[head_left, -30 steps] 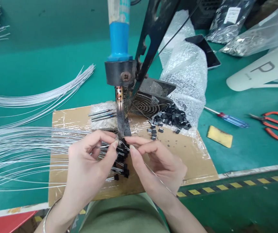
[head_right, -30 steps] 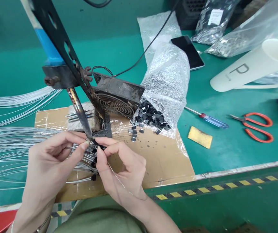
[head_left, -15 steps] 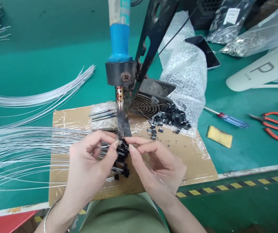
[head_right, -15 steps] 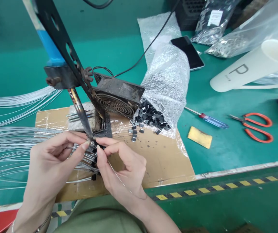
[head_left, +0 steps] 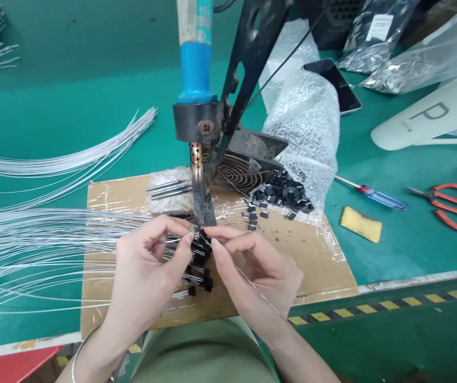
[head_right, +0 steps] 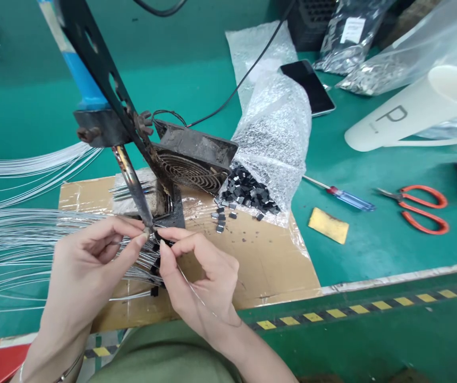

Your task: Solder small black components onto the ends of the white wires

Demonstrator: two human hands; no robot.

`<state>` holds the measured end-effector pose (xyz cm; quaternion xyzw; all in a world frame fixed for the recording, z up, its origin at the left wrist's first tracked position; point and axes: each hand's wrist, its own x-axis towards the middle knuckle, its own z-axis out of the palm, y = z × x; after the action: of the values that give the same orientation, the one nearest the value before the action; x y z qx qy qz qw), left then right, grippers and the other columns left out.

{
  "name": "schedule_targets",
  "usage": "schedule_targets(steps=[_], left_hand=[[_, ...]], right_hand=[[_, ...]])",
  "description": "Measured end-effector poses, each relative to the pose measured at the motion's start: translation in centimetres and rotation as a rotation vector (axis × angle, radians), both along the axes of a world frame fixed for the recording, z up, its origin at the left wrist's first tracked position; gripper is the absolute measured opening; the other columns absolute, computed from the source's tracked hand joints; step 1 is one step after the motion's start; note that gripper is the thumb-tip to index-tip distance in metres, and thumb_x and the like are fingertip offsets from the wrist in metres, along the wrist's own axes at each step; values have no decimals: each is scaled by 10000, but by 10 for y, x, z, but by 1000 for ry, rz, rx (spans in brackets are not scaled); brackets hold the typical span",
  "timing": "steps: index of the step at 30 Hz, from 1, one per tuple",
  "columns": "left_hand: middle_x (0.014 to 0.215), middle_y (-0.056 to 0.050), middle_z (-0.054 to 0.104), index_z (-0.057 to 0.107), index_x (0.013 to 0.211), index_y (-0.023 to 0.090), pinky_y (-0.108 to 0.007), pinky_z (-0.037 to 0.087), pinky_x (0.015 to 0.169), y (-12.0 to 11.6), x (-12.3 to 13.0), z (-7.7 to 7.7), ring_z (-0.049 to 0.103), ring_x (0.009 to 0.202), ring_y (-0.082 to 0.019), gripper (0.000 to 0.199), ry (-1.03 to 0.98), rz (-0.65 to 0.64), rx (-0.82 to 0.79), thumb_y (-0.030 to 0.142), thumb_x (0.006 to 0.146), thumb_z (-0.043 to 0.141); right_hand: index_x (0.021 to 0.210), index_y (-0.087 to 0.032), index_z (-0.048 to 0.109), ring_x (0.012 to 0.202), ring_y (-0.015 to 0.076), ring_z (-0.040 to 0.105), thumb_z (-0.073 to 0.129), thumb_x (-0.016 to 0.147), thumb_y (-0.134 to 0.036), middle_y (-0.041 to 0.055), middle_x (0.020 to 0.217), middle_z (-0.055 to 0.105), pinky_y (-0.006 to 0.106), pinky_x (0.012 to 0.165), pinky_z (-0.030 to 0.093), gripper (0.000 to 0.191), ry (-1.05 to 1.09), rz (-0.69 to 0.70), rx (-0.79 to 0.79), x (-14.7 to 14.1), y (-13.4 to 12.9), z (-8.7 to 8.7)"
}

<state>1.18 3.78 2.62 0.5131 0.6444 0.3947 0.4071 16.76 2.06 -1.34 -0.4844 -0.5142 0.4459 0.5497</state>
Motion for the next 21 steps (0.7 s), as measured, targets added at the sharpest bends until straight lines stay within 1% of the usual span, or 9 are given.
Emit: schedule_targets(steps=[3,6,7,8,10,12,15,18,21], left_hand=[[833,20,798,738,739,212,-179,500,570,-1,-2,-2,658,646,-95,118,23,-1,-9,141,833,737],[838,23,793,744,757,214,-215,374,447,-4,-6,-6,465,484,-66,110,141,-25,16,165,855,734],[853,15,794,752,765,216,-228,397,468,-6,-7,-8,485,501,-76,114,194,-38,39,174,870,733],[887,0,801,765,785,219,-240,463,539,-9,-9,-10,565,569,-98,113,250,-50,71,181,886,733],[987,-36,812,799,863,225,-299,561,794,-17,-14,-13,713,838,-171,95,359,-72,153,179,912,732],[1087,-59,808,817,966,231,-359,538,977,-24,-20,-14,722,1035,-218,112,438,-66,233,167,924,734],[1127,-68,789,811,1027,237,-378,520,1010,-26,-37,-9,707,1077,-234,125,523,-4,293,189,931,748],[1098,-98,783,810,1015,216,-421,508,1026,-3,-70,-4,712,1094,-285,138,685,97,297,319,937,761],[1062,-140,739,800,1051,177,-480,498,993,41,-113,-6,694,1065,-346,321,934,169,93,464,967,684]], right_hand=[[854,-223,692,995,209,836,734,956,-98,75,1108,860,335,925,666,167,-1,7,-15,-1,-2,-1],[849,-223,685,982,211,838,736,963,-122,78,1100,863,332,900,668,160,-14,25,-51,3,-4,-2],[847,-224,687,978,210,838,736,965,-128,74,1091,864,333,898,668,160,-16,16,-62,6,-4,-3],[844,-225,692,975,210,838,737,967,-135,67,1078,866,335,900,666,159,-19,-4,-68,10,-3,-4],[824,-224,706,957,218,841,746,961,-153,60,1021,869,350,902,666,160,-23,-110,-47,21,-1,-7],[777,-216,715,885,224,845,785,930,-184,54,920,865,342,852,668,171,-53,-251,-16,36,3,-11],[734,-206,723,816,234,832,877,859,-274,56,866,848,365,835,666,210,-113,-476,-23,58,9,-20],[734,-214,736,817,225,809,927,809,-363,33,861,829,373,880,655,254,-128,-602,-83,74,14,-30],[724,-218,740,784,226,795,950,767,-423,30,834,822,382,872,657,297,-118,-622,-96,79,15,-38]])
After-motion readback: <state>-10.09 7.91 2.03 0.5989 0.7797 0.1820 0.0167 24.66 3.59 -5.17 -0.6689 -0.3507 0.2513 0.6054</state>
